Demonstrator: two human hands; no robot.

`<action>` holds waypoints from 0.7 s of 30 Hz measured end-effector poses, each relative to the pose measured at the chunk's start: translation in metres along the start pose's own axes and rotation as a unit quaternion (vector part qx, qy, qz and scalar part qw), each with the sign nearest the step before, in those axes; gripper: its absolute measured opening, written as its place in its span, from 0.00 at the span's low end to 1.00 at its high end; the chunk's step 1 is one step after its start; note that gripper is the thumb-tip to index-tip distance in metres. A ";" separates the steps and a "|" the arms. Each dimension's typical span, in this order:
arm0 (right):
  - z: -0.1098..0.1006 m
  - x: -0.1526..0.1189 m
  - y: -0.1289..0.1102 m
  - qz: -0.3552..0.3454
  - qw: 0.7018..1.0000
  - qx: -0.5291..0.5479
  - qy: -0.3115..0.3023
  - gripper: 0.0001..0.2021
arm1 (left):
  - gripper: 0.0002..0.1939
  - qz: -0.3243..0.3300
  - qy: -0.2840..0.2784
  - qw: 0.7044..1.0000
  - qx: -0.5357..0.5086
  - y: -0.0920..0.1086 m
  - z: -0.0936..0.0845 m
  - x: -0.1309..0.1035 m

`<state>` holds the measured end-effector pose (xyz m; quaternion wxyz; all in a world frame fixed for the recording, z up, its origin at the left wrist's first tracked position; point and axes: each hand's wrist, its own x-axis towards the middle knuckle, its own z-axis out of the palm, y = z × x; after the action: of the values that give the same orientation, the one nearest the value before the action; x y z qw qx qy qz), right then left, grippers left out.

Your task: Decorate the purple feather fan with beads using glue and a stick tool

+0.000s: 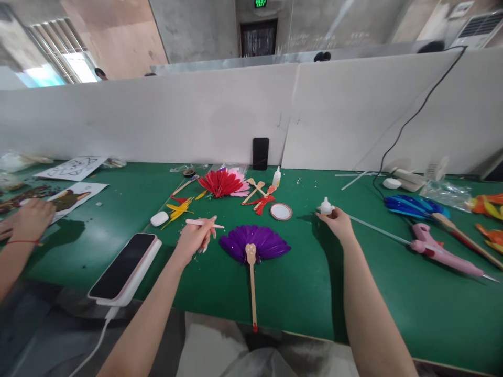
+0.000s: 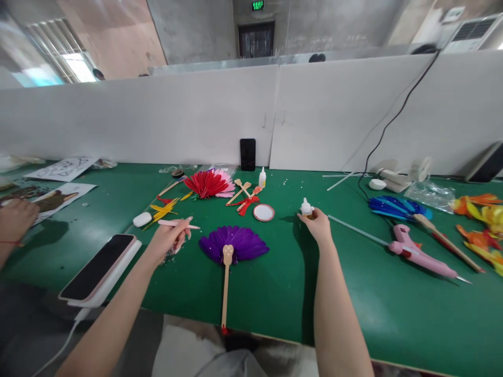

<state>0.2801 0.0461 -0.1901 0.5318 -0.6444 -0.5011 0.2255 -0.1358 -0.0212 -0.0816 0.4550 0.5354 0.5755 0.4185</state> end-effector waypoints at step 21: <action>-0.015 -0.028 -0.062 -0.139 0.955 0.009 0.263 0.28 | 0.26 0.097 -0.016 0.957 0.275 -0.007 0.002 0.008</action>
<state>0.2562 0.0103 -0.1359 0.6768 -0.5999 -0.4260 -0.0235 -0.1356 -0.0141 -0.0898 0.2566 0.6993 0.6066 0.2779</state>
